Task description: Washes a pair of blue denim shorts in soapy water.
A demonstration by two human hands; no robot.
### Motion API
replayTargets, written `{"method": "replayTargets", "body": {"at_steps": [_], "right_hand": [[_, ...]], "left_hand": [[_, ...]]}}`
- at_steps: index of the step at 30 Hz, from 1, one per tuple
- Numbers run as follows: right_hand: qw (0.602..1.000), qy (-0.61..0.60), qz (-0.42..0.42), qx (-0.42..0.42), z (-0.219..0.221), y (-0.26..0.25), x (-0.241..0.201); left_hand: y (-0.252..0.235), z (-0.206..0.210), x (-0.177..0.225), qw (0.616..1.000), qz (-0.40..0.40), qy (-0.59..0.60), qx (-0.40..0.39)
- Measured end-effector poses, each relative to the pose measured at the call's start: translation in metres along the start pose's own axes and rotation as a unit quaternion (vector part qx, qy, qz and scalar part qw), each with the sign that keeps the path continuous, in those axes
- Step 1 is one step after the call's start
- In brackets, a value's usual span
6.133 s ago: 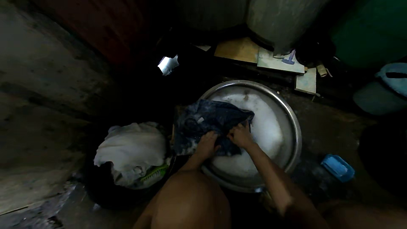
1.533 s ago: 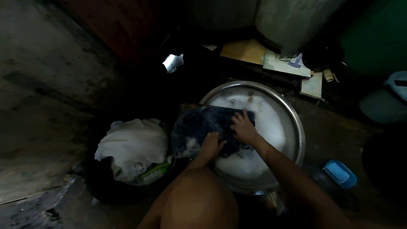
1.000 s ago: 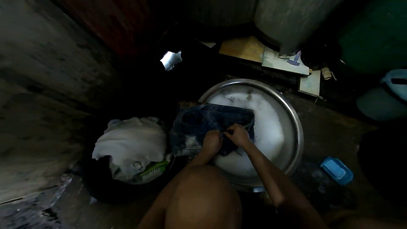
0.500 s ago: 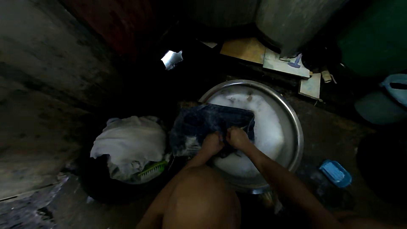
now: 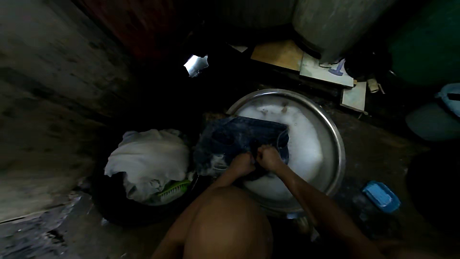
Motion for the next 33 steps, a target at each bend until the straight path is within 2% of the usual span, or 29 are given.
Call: {"method": "replayTargets", "body": {"at_steps": [3, 6, 9, 12, 14, 16, 20, 22, 24, 27, 32, 33], "right_hand": [[0.996, 0.033, -0.08, -0.01, -0.002, 0.0, -0.002], [0.994, 0.055, -0.096, 0.005, -0.01, 0.003, 0.005], [0.995, 0.067, -0.068, 0.018, -0.007, 0.006, 0.008], [0.999, 0.051, -0.001, 0.016, 0.001, 0.009, 0.007], [0.998, 0.036, 0.046, 0.022, 0.002, 0.014, 0.003], [0.996, 0.029, 0.063, 0.052, 0.007, 0.019, 0.001], [0.978, 0.02, -0.006, 0.205, 0.012, 0.027, 0.002], [0.952, 0.029, -0.051, 0.299, 0.012, 0.032, -0.001], [0.936, 0.024, -0.077, 0.343, 0.013, 0.035, -0.003], [0.933, -0.006, -0.107, 0.343, 0.014, 0.033, -0.002], [0.968, -0.038, -0.126, 0.212, 0.031, 0.028, 0.004], [0.967, -0.037, -0.134, 0.212, 0.032, 0.03, 0.006]], "left_hand": [[0.001, -0.004, -0.003, 1.0, 0.002, 0.031, 0.005], [0.006, -0.025, 0.004, 0.993, 0.047, 0.051, 0.094], [-0.005, -0.03, 0.023, 0.982, 0.105, -0.09, 0.128], [-0.02, -0.016, 0.025, 0.97, 0.09, -0.212, 0.075], [-0.022, -0.015, 0.027, 0.969, 0.074, -0.23, 0.053], [-0.023, -0.021, 0.029, 0.976, 0.085, -0.193, 0.051], [-0.022, -0.045, 0.024, 0.986, 0.12, 0.023, 0.112], [-0.022, -0.05, 0.021, 0.982, 0.124, 0.071, 0.119], [-0.024, -0.051, 0.018, 0.983, 0.122, 0.085, 0.112], [-0.027, -0.052, 0.015, 0.984, 0.105, 0.093, 0.108], [-0.033, -0.053, 0.014, 0.978, 0.098, 0.137, 0.119], [-0.036, -0.051, 0.014, 0.98, 0.101, 0.125, 0.116]]}}
Point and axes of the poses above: each hand's wrist, its own y-axis away from the middle knuckle, its own z-axis out of the palm, x = y × z, the point moved 10 cm from there along -y, towards the middle knuckle, and after that the axes turned 7 degrees about -x, right-handed, at the moved point
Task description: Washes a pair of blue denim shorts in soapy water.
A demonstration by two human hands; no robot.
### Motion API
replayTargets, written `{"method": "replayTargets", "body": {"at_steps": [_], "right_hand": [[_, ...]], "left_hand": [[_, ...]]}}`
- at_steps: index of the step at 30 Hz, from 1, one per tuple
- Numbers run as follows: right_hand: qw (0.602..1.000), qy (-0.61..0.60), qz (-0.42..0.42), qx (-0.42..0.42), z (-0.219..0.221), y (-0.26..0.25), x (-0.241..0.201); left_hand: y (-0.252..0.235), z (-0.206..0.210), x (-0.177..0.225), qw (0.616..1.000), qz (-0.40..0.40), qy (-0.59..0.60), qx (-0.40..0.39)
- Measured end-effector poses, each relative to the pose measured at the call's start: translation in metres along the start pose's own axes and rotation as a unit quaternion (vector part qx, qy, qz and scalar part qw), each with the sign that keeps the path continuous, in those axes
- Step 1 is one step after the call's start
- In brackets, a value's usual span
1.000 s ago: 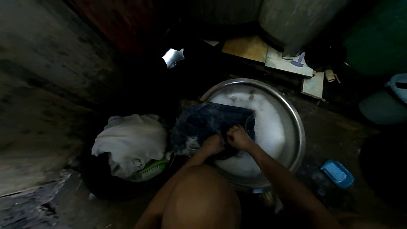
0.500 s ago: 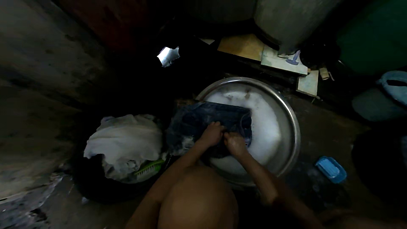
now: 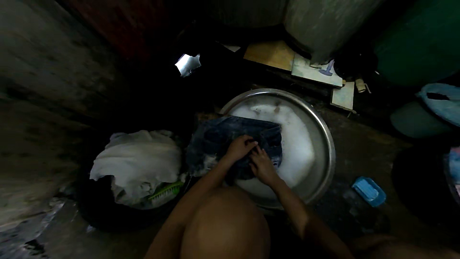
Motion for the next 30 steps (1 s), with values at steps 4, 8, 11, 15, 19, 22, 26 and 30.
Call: {"method": "replayTargets", "body": {"at_steps": [4, 8, 11, 15, 19, 22, 26, 30], "right_hand": [[0.992, 0.003, -0.007, 0.127, -0.017, 0.01, 0.005], [0.969, -0.087, 0.13, 0.194, -0.033, 0.013, 0.03], [0.953, -0.191, 0.195, 0.13, -0.019, 0.009, 0.046], [0.963, -0.201, 0.171, 0.051, -0.01, -0.003, 0.036], [0.964, -0.204, 0.17, -0.003, -0.003, -0.008, 0.032], [0.967, -0.181, 0.171, -0.052, -0.008, -0.009, 0.031], [0.975, -0.133, 0.179, -0.022, -0.045, -0.017, 0.046], [0.982, -0.105, 0.156, -0.032, -0.064, -0.044, 0.058]], "left_hand": [[-0.004, 0.01, -0.002, 0.992, 0.007, -0.123, -0.04], [0.001, 0.011, -0.001, 0.987, 0.02, -0.152, -0.052], [0.004, 0.012, -0.001, 0.986, 0.029, -0.149, -0.065], [0.006, 0.016, 0.002, 0.977, 0.019, -0.195, -0.081], [0.008, 0.023, 0.008, 0.956, 0.03, -0.278, -0.093], [0.01, 0.017, 0.021, 0.943, 0.037, -0.324, -0.071], [0.005, -0.029, 0.027, 0.943, 0.051, -0.327, 0.041], [-0.006, -0.057, 0.007, 0.931, 0.011, -0.362, 0.036]]}}
Point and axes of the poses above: each hand's wrist, its own y-axis away from the middle knuckle, its own z-axis out of the palm, x = y × z, the point moved 10 cm from there along -y, towards the middle knuckle, and after that the axes turned 7 degrees about -x, right-handed, at the moved point
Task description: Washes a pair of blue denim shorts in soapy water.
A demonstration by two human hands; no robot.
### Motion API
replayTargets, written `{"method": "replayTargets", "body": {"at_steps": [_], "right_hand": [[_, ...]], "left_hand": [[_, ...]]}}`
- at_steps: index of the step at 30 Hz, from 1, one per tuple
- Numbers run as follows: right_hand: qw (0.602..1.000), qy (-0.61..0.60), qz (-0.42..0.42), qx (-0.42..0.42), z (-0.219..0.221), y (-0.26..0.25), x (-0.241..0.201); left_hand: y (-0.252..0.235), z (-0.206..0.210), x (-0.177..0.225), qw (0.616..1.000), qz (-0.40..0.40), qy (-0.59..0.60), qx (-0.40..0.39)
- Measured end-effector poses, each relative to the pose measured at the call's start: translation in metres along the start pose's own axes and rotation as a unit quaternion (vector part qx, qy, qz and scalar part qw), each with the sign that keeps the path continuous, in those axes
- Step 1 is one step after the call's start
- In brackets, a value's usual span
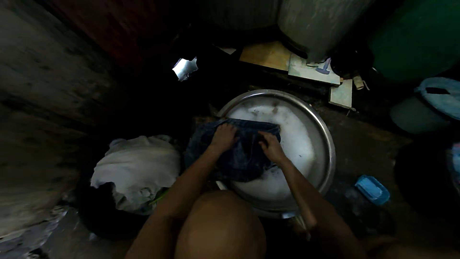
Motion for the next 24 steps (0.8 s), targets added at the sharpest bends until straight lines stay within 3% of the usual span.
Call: {"method": "replayTargets", "body": {"at_steps": [5, 9, 16, 18, 20, 22, 24], "right_hand": [[0.993, 0.064, -0.022, -0.1, 0.011, -0.032, -0.017], [0.989, 0.08, -0.016, -0.127, 0.007, -0.029, -0.025], [0.983, 0.005, -0.139, -0.119, 0.006, -0.017, -0.05], [0.991, 0.006, -0.108, -0.075, -0.007, -0.022, -0.036], [0.998, 0.021, -0.055, 0.025, -0.033, -0.028, -0.01], [0.996, 0.014, 0.012, 0.09, -0.054, -0.034, 0.024], [0.988, -0.085, 0.089, 0.09, -0.056, -0.038, 0.061]], "left_hand": [[-0.007, 0.005, 0.008, 0.999, 0.005, -0.011, -0.04], [-0.009, 0.015, 0.025, 0.997, 0.022, 0.033, -0.07], [-0.002, -0.005, 0.03, 0.996, 0.038, 0.003, -0.079], [0.0, -0.011, 0.011, 0.991, -0.008, -0.058, -0.12], [0.006, -0.019, -0.008, 0.982, -0.034, -0.103, -0.152], [0.014, -0.029, -0.012, 0.977, -0.012, -0.117, -0.179], [0.024, -0.038, -0.011, 0.975, 0.007, -0.081, -0.205]]}}
Point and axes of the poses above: each hand's wrist, its own y-axis away from the middle knuckle, its own z-axis out of the palm, x = y × z, the point moved 10 cm from there along -y, towards the middle knuckle, and after that the axes turned 7 degrees about -x, right-handed, at the moved point
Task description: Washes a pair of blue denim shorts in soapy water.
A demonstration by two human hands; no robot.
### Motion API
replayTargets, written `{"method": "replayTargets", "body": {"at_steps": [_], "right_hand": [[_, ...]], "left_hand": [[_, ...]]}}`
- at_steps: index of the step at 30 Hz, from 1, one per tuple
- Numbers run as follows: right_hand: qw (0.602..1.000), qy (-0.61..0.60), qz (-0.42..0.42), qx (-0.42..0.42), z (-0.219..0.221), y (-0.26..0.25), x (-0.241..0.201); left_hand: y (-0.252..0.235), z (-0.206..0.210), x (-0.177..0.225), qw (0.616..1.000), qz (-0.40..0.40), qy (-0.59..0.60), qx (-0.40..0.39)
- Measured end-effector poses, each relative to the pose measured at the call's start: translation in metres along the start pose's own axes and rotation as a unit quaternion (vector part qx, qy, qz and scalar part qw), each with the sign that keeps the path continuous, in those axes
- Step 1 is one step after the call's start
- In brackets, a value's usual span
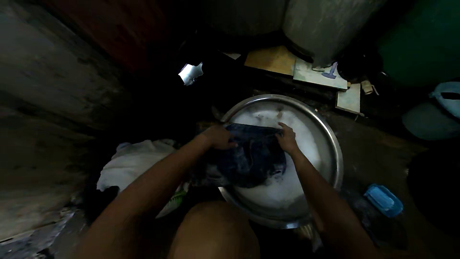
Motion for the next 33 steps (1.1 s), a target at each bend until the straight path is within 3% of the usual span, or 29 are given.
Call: {"method": "replayTargets", "body": {"at_steps": [3, 8, 11, 15, 18, 22, 26, 30, 33], "right_hand": [[0.974, -0.21, 0.083, -0.022, 0.014, -0.002, 0.04], [0.959, -0.263, 0.094, -0.052, 0.027, 0.01, 0.052], [0.963, -0.261, 0.015, -0.069, 0.014, 0.026, 0.036], [0.963, -0.26, -0.044, -0.052, -0.015, 0.054, 0.018], [0.968, -0.244, -0.055, -0.012, -0.046, 0.083, 0.008], [0.972, -0.222, -0.074, 0.03, -0.103, 0.132, -0.011], [0.964, -0.238, -0.103, 0.053, -0.147, 0.157, -0.023], [0.975, -0.183, -0.1, 0.073, -0.139, 0.125, -0.033], [0.987, -0.138, -0.069, 0.039, -0.092, 0.077, -0.022]], "left_hand": [[0.013, -0.002, -0.011, 0.994, -0.035, 0.083, -0.062], [0.018, 0.003, -0.032, 0.989, -0.088, -0.015, -0.12], [0.035, -0.012, -0.009, 0.997, -0.002, -0.07, -0.04], [0.095, -0.023, 0.058, 0.962, 0.256, -0.041, 0.089], [0.137, -0.018, 0.092, 0.95, 0.293, -0.07, 0.079], [0.18, -0.034, 0.098, 0.939, 0.276, -0.117, 0.17], [0.205, -0.06, 0.076, 0.922, 0.221, -0.135, 0.287], [0.158, -0.067, 0.004, 0.968, 0.021, -0.099, 0.229], [0.102, -0.05, -0.058, 0.967, -0.111, -0.009, 0.23]]}}
Point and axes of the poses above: each hand's wrist, its own y-axis away from the middle knuckle, its own z-axis out of the palm, x = y × z, the point moved 10 cm from there along -y, towards the middle knuckle, and after that the axes turned 7 degrees about -x, right-handed, at the moved point
